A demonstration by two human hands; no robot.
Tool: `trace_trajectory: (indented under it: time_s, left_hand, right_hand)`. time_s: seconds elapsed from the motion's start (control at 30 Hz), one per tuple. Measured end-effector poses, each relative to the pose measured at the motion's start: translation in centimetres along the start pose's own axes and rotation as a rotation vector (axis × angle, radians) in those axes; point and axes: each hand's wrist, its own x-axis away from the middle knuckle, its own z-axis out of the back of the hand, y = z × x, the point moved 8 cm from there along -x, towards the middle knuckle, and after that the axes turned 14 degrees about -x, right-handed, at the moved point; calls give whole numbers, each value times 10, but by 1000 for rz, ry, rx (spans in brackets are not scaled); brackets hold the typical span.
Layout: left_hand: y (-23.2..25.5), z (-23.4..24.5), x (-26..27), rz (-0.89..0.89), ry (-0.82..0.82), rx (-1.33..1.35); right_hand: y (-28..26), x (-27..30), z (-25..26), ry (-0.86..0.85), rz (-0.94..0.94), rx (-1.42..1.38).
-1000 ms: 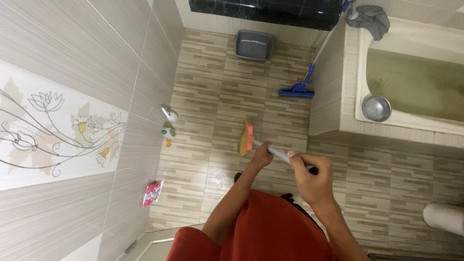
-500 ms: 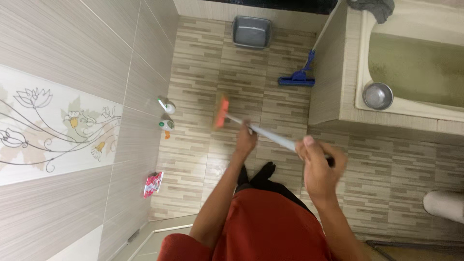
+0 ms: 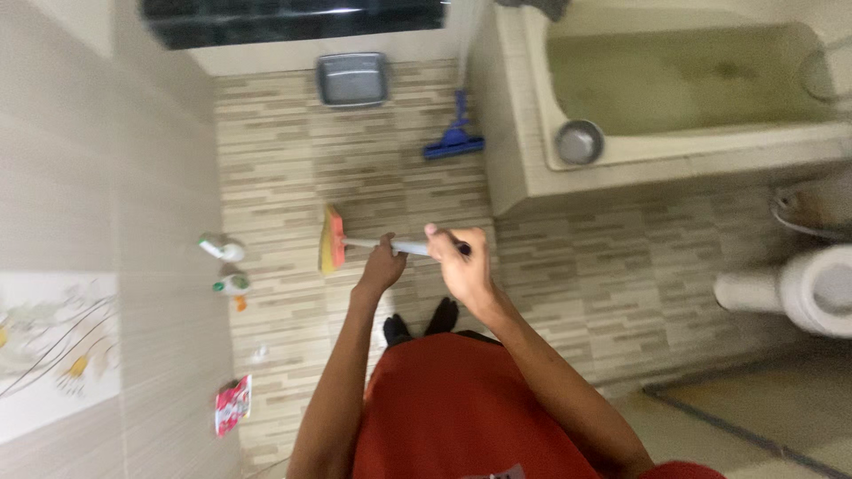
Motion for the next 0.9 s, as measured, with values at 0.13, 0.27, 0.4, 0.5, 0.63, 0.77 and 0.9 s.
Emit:
trace_trajectory:
  time_s: [0.13,0.27,0.4,0.5,0.63,0.77,0.9]
  left_hand:
    - [73,-11,12,-59,-235,-13]
    - [147,-59,21,-339,-402,56]
    - [183,-114,14,-523,-470,302]
    - [194,-157,10,-335,-591,834]
    - [215,-174,24,-159,-608,1439]
    - [249,-153,45,-128,-832,1397]
    - [318,-73,90,-334,-550,1691]
  right_hand:
    - [-67,2,36,39,8,109]
    - [-98,18,71,31,23,116]
    - [-105,27,105,20,14,84]
    - [-114,35,127,94,42,94]
    - [-111,43,147,120,-13,138]
    - [-108,45,157,107,72,188]
    - [-127,57,159,183,353,172]
